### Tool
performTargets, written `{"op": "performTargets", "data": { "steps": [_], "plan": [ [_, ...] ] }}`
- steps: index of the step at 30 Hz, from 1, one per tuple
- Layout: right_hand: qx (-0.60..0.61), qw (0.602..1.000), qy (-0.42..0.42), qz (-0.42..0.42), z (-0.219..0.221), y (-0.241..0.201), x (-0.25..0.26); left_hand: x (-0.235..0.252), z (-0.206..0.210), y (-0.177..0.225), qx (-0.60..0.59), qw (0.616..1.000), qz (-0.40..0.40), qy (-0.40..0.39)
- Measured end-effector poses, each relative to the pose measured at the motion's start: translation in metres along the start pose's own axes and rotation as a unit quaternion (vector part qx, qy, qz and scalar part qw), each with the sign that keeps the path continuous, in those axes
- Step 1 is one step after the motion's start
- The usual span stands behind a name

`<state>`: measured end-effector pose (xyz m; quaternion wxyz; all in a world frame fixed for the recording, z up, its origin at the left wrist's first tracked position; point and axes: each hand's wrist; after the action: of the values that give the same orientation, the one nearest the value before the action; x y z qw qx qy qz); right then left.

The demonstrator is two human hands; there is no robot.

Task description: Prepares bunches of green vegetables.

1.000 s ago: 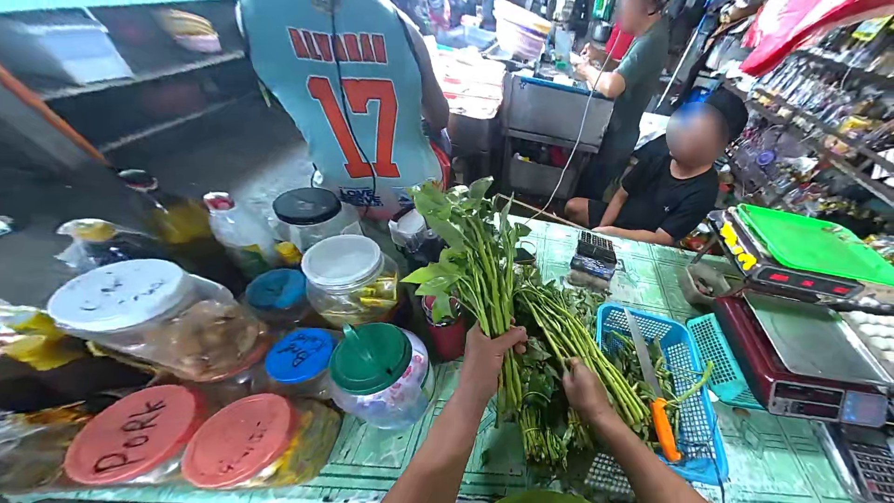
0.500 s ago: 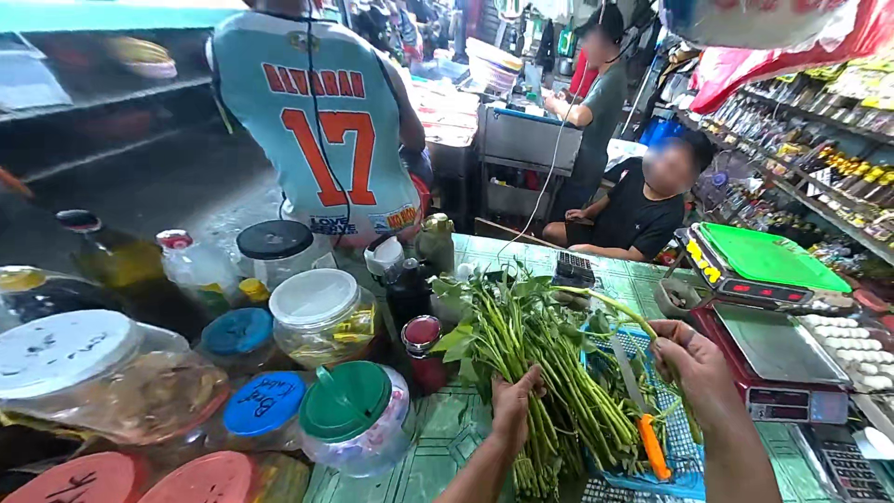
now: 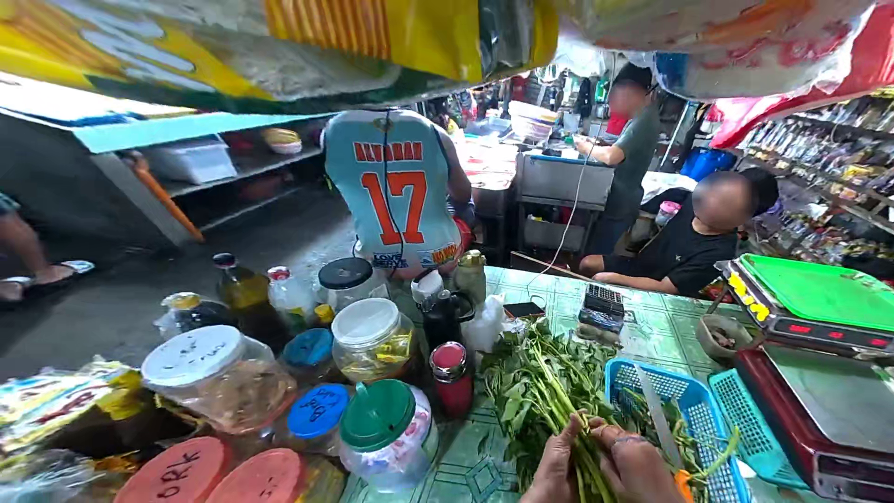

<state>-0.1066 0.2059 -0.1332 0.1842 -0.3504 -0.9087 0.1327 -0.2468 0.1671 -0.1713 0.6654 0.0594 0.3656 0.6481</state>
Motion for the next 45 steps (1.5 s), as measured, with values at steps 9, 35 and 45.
{"op": "performTargets", "data": {
  "steps": [9,35,45],
  "plan": [
    [0.072,0.985,-0.14,-0.07,-0.022,0.073,-0.014,0.011,0.016,-0.01,0.001,1.0,0.024,0.001],
    [-0.041,0.999,0.003,0.004,-0.075,0.155,-0.083,0.024,0.0,0.04,0.003,0.985,0.065,0.162],
    [0.035,0.957,-0.272,0.091,0.028,0.046,-0.008,-0.011,0.026,0.089,0.111,0.988,-0.009,0.11]
  ]
}}
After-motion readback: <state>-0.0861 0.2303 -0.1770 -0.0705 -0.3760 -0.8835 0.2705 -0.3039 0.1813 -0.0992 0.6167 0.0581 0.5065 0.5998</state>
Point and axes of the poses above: each hand's wrist, its own x-axis towards the middle knuckle, its own z-axis out of the palm, y = z × x, and after that the axes turned 1 degree about x, right-handed
